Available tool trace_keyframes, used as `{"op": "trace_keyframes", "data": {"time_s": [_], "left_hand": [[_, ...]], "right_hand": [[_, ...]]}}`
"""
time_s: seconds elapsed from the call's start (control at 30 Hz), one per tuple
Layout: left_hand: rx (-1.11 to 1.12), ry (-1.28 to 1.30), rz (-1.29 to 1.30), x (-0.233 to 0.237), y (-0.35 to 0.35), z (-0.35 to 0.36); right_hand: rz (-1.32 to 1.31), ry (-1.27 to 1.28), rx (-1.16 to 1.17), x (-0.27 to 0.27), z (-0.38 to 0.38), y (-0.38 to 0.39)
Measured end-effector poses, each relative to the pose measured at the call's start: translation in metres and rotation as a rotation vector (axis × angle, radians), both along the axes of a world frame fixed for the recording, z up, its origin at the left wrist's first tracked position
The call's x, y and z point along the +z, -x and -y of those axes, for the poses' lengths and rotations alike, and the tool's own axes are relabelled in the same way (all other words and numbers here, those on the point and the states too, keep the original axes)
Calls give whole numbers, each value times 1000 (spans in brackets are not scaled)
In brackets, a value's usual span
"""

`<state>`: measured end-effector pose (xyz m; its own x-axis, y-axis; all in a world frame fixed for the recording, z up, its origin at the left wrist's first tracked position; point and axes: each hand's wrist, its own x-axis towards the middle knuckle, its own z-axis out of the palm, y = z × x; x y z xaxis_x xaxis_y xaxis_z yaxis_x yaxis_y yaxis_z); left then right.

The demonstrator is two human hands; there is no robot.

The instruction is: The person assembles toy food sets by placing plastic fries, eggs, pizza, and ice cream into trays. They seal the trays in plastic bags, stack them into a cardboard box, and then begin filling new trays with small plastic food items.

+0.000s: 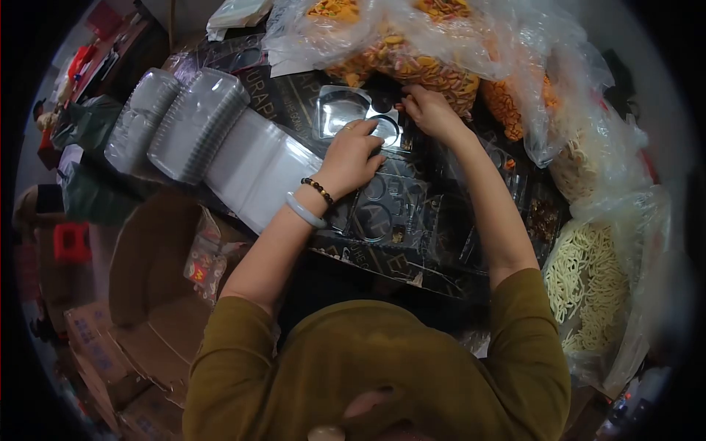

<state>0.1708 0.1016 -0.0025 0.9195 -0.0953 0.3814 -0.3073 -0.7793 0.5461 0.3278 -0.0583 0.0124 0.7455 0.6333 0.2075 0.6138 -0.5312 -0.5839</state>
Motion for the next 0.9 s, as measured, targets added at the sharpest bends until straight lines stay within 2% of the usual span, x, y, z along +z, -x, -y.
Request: {"op": "trace_keyframes", "data": {"time_s": [0.13,0.23,0.33,0.37,0.47,0.57,0.67,0.77,0.9], "left_hand": [[-26,-6,-19,2,-3,-2],[-60,-15,-40,2,-3,-6],[-77,-11,-36,0,-4,-8],[-83,-6,-35,0,-4,-8],[-95,-3,-58,2,-1,-9],[-106,-11,-90,7,0,-10],[-115,-15,-92,4,0,-9],[-121,-15,-74,1,0,-10],[-117,26,-76,2,1,-10]], "right_hand": [[-7,76,-96,3,-3,5],[20,-82,-94,5,-5,7],[165,-177,-17,-10,-12,5],[114,-209,-22,-17,-13,1],[-275,-391,-95,-9,-16,11],[-296,-331,-78,-6,-11,13],[290,-61,-18,-21,-7,7],[422,114,-48,-13,-11,15],[-66,64,-49,-6,-9,4]]}}
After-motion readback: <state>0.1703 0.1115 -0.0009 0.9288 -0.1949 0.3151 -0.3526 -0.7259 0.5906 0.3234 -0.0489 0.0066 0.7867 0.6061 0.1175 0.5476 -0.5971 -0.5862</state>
